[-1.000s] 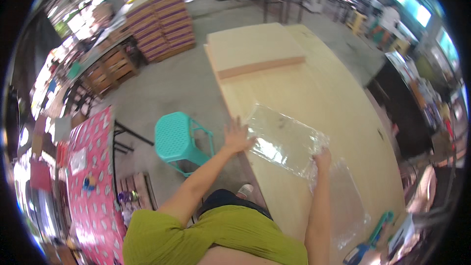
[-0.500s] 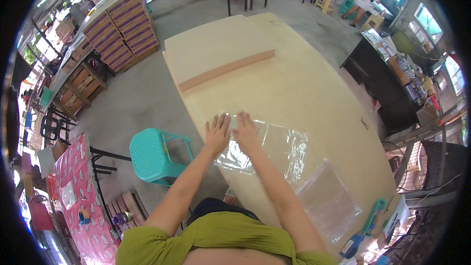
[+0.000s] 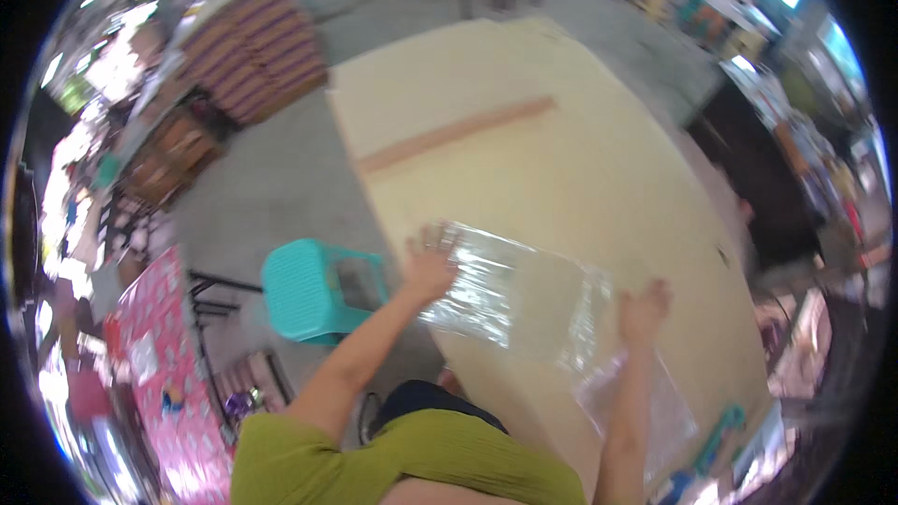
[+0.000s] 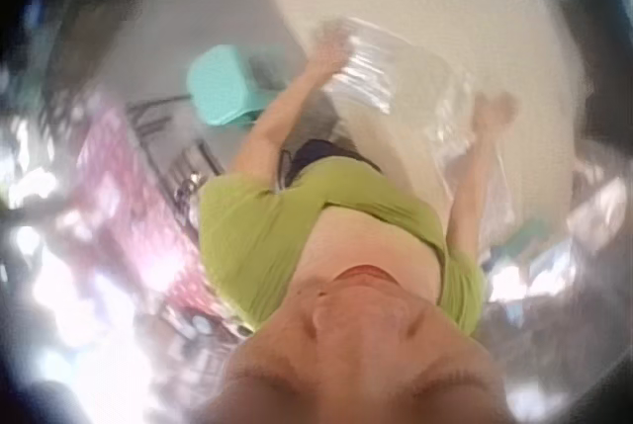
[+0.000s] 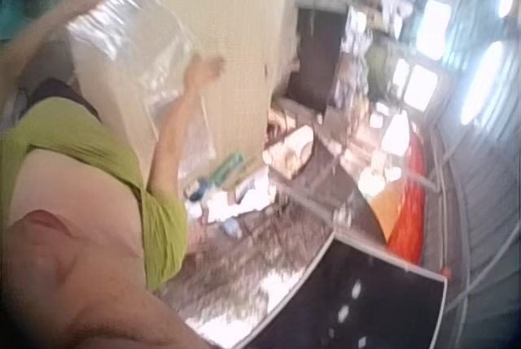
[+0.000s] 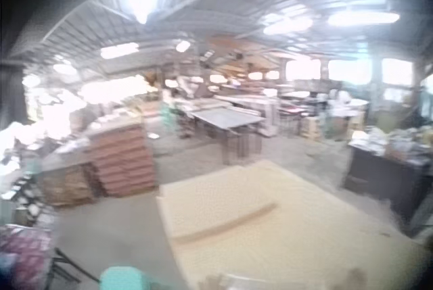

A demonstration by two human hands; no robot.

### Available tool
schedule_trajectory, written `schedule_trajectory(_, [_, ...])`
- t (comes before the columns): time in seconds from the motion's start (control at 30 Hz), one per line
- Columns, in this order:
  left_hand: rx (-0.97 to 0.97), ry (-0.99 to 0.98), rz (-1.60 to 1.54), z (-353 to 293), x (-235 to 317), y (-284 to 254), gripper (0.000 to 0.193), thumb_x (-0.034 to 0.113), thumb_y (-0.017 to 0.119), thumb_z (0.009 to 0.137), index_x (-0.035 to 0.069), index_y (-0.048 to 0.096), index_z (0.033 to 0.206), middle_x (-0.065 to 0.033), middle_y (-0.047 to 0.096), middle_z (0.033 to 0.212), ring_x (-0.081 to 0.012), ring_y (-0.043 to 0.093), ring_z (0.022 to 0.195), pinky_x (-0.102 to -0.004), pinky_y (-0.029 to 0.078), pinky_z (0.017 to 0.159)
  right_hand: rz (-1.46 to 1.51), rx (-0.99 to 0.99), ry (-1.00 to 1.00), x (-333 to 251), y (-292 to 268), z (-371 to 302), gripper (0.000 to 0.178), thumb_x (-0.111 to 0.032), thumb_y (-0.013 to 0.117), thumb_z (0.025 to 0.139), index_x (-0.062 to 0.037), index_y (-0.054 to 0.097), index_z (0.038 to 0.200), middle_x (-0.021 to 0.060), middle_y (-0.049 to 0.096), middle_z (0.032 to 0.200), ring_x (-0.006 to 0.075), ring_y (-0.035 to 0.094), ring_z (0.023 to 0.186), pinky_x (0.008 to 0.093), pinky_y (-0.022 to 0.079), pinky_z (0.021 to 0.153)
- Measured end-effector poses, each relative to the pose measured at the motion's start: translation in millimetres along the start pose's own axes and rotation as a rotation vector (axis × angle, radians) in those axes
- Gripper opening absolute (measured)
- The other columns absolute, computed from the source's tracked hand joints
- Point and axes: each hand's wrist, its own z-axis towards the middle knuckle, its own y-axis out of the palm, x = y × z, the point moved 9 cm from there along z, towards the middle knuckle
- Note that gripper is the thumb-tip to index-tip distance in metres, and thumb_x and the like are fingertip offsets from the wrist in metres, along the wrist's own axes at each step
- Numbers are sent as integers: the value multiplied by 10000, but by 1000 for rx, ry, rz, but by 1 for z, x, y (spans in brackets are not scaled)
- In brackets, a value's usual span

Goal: The person handles clear plastic bags and wraps items in them by hand at a table.

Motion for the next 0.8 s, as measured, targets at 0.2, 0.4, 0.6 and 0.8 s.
schedule_trajectory(0.2, [197, -15, -112, -22, 30, -67, 693, 326, 578, 847, 174, 311, 1468, -177, 157, 1553, -403, 162, 1422, -637, 152, 1100, 242, 186, -418, -178, -21, -128, 861, -281, 605, 869, 22, 91, 1488, 221, 126, 1552, 408, 138, 1423, 504, 124, 1154])
schedule_trajectory(0.4, [117, 88, -101, -115, 15, -8, 612, 353, 471, 932, 220, 260, 1491, -96, 152, 1571, -304, 185, 1436, -646, 185, 1087, 253, -77, -761, -269, 63, -226, 893, -333, 619, 847, 25, 108, 1486, 229, 120, 1551, 397, 92, 1437, 509, 62, 1162])
schedule_trajectory(0.6, [157, 68, -92, -128, -12, -8, 592, 402, 437, 944, 243, 265, 1488, -87, 148, 1574, -294, 161, 1445, -660, 181, 1082, -11, -91, -552, -120, 67, -176, 845, -456, 532, 882, -103, 104, 1519, 143, 107, 1577, 358, 98, 1446, 520, 92, 1154])
schedule_trajectory(0.8, [60, 80, 22, -117, 5, 0, 576, 394, 397, 953, 251, 251, 1492, -83, 134, 1579, -286, 145, 1450, -695, 131, 1074, -220, -38, -178, 19, 31, -101, 825, -434, 513, 914, -94, 65, 1519, 159, 100, 1574, 383, 103, 1439, 533, 118, 1145])
